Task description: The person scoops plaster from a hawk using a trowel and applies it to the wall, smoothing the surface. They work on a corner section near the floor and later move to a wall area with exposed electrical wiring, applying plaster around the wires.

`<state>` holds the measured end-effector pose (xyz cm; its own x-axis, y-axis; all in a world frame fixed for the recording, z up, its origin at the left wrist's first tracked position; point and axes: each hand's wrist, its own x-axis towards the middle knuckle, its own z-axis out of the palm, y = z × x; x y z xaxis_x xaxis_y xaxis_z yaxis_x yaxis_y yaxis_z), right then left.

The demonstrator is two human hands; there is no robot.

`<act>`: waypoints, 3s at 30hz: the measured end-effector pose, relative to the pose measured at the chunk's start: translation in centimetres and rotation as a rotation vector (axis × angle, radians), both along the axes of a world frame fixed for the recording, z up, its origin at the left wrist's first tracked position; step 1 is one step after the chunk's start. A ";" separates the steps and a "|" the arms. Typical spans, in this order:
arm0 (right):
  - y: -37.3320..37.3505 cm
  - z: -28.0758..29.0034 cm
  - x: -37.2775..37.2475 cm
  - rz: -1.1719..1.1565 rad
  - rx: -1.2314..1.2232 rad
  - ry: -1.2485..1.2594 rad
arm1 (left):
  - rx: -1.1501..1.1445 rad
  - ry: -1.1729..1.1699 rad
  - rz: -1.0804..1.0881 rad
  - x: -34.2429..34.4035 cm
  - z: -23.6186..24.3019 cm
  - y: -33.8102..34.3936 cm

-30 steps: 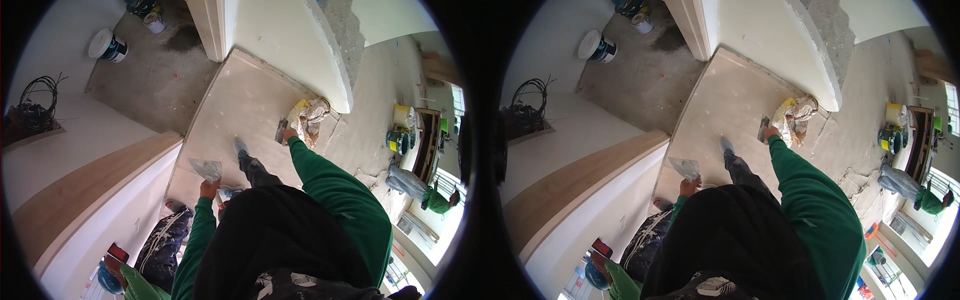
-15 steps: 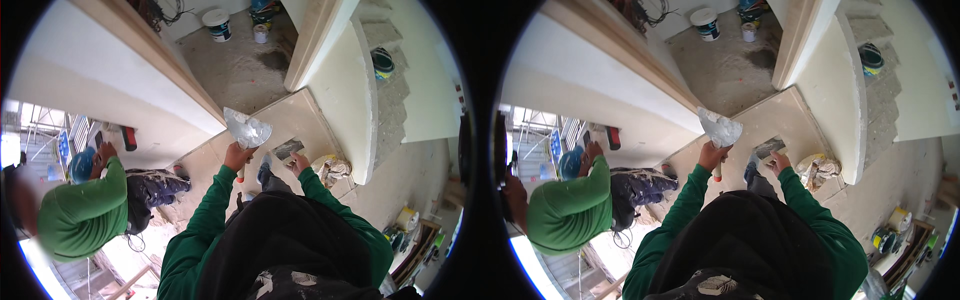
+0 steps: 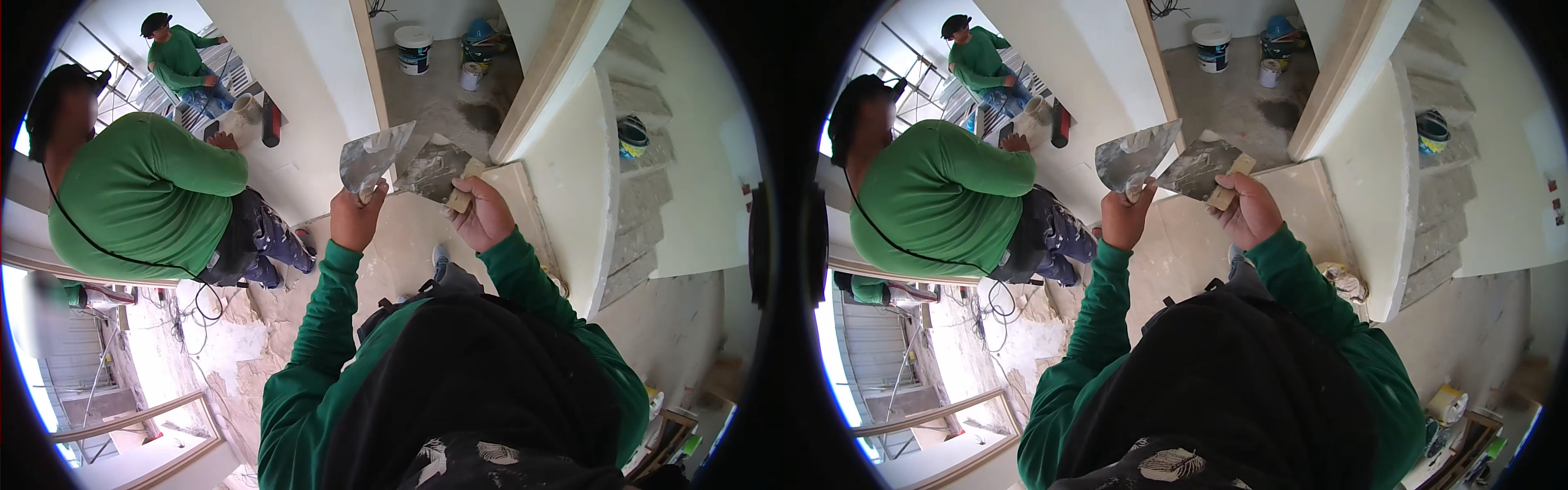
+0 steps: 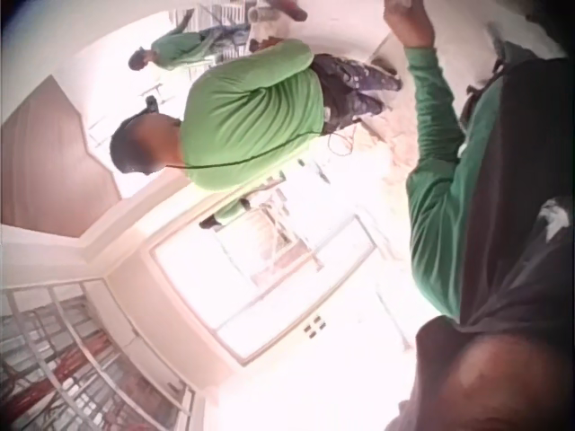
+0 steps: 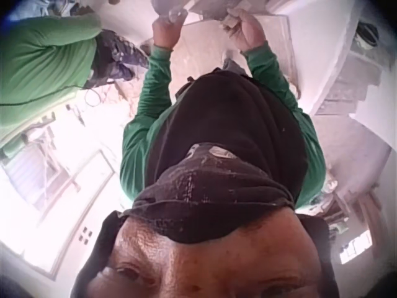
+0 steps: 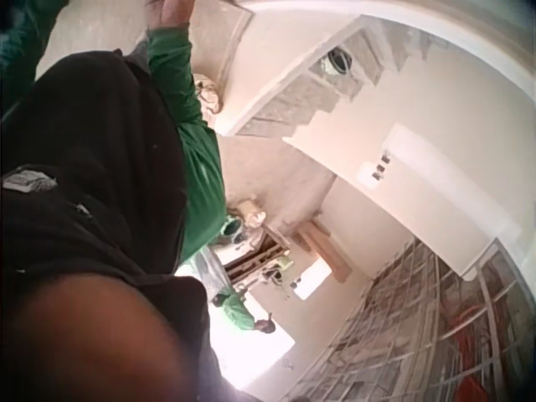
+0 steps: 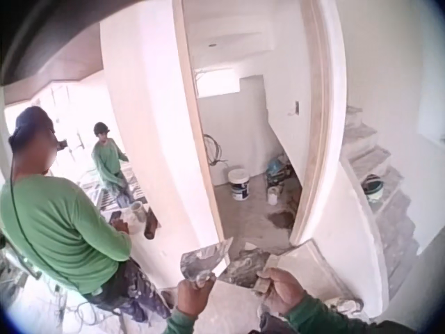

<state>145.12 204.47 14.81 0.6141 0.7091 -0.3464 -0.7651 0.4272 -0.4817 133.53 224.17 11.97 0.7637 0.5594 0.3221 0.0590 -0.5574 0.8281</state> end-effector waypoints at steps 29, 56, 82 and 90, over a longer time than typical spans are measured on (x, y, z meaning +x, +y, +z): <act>-9.4 7.1 14.2 0.101 -0.133 -2.011 | -0.753 0.507 -0.505 7.8 2.1 -8.4; -1.3 -20.7 10.9 0.044 -0.628 -1.195 | 0.294 0.410 -0.105 12.8 -2.7 -11.2; -5.6 -28.0 13.5 -0.237 -0.793 -0.668 | 0.151 0.131 0.206 4.2 -9.0 -8.0; -7.2 -20.8 11.1 -0.040 -0.596 -0.274 | -0.946 -0.417 0.206 1.4 -5.2 -5.5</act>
<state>156.26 197.27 -5.96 0.7578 0.4191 -0.5001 -0.5700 0.0521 -0.8200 134.95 218.71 6.77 0.5542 0.8266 -0.0980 -0.3107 0.3146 0.8969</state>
